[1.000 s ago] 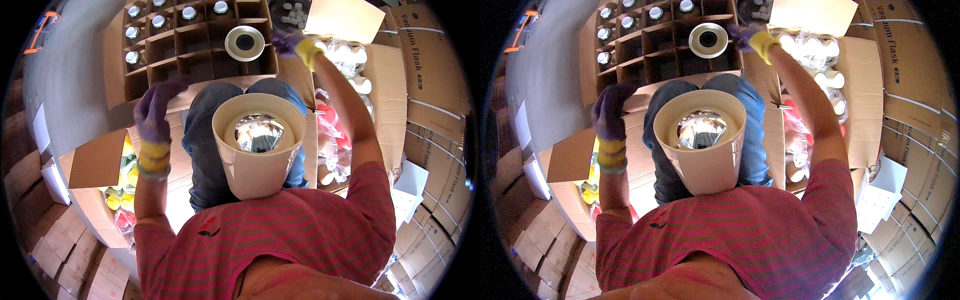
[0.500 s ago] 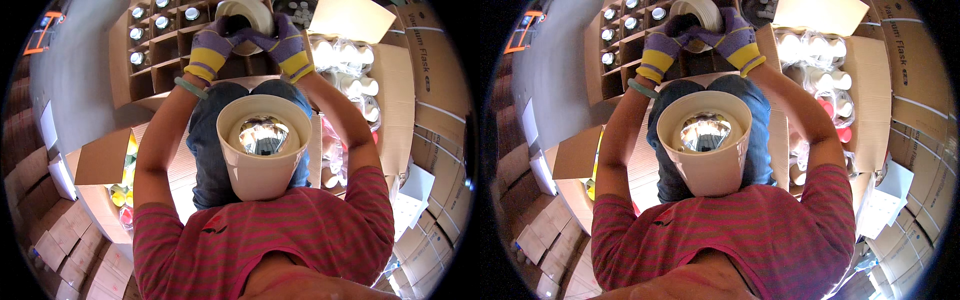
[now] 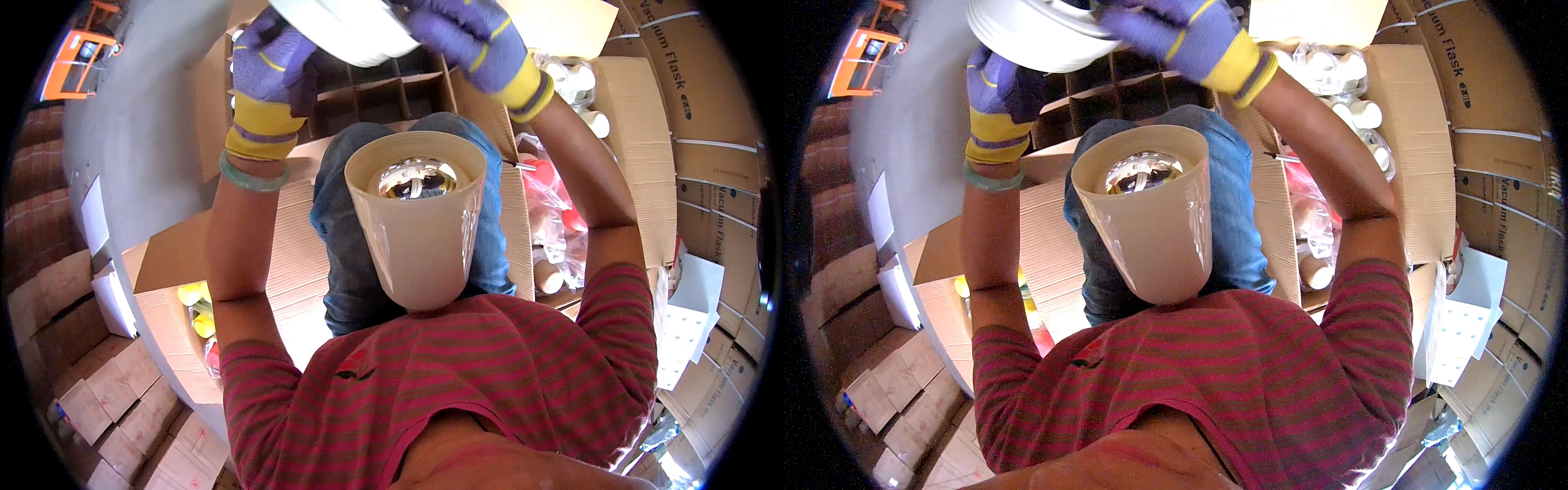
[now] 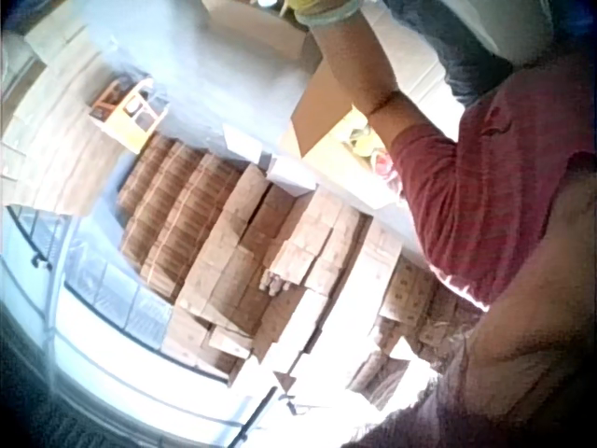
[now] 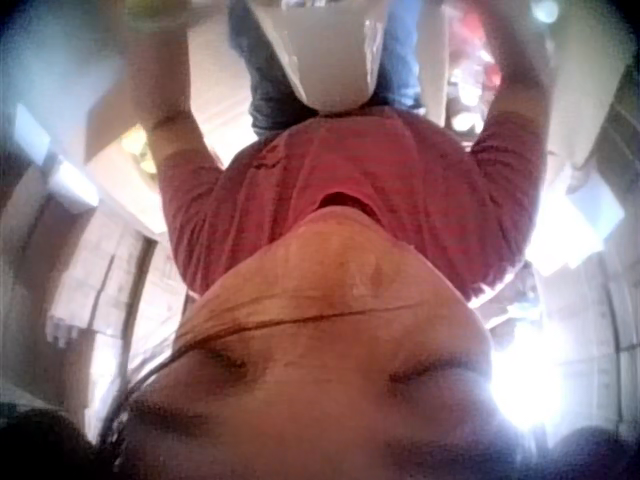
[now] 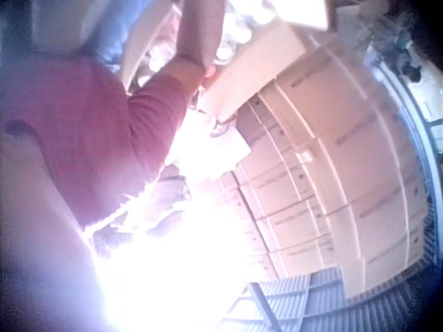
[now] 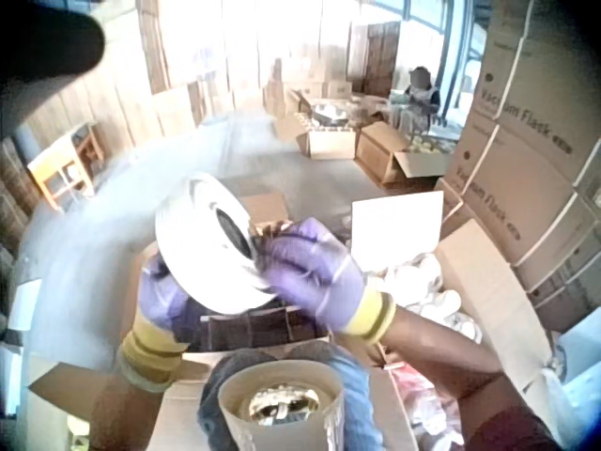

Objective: The person assembles vacuum flasks by inserting inner metal liners into outer plastic shells, placing lids on top, and wrapping each completed unit in a plastic bag. The person repeats this process for multiple flasks of different colors.

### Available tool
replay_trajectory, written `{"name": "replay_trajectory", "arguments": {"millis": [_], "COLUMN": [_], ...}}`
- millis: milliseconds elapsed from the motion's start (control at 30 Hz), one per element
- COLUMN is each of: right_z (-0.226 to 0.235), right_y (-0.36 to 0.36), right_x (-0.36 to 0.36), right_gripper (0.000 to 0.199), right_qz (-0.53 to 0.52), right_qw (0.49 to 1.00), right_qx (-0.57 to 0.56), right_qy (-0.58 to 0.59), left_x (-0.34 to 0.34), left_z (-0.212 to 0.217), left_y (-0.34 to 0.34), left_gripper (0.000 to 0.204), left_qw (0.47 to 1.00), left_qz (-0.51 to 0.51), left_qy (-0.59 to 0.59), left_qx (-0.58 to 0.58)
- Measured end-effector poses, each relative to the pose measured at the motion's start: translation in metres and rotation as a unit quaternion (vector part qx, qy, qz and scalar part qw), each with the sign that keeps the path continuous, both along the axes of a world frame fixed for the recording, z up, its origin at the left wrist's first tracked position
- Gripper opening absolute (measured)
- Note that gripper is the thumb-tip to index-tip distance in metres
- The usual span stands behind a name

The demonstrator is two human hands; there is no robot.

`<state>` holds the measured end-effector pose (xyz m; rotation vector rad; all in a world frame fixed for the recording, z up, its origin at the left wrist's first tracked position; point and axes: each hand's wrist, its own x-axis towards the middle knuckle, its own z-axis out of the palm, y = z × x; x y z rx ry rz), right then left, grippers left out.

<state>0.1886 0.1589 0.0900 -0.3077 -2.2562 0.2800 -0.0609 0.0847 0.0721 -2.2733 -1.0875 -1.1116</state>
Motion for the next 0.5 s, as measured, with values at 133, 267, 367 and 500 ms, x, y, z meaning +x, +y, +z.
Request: {"name": "replay_trajectory", "arguments": {"millis": [133, 267, 367, 500], "right_z": [0.028, 0.050, 0.055, 0.064], "right_y": [-0.022, -0.032, -0.046, -0.048], "right_x": [-0.005, -0.017, -0.019, -0.028], "right_gripper": [0.047, 0.097, 0.097, 0.078], "right_qz": [0.137, 0.215, 0.194, 0.212], "right_qw": [0.987, 0.974, 0.927, 0.758], "right_qx": [0.045, 0.043, -0.317, -0.611], "right_qy": [0.074, 0.057, 0.047, 0.080], "left_x": [0.012, 0.026, 0.033, 0.041], "left_z": [0.001, -0.014, 0.017, 0.031], "left_y": [-0.026, -0.038, -0.055, -0.063], "left_gripper": [0.041, 0.044, 0.055, 0.059], "left_qw": [0.967, 0.891, 0.944, 0.955], "left_qz": [-0.057, -0.185, -0.113, -0.054], "left_qy": [-0.170, -0.305, -0.178, -0.209], "left_qx": [-0.182, -0.280, -0.253, -0.203]}}
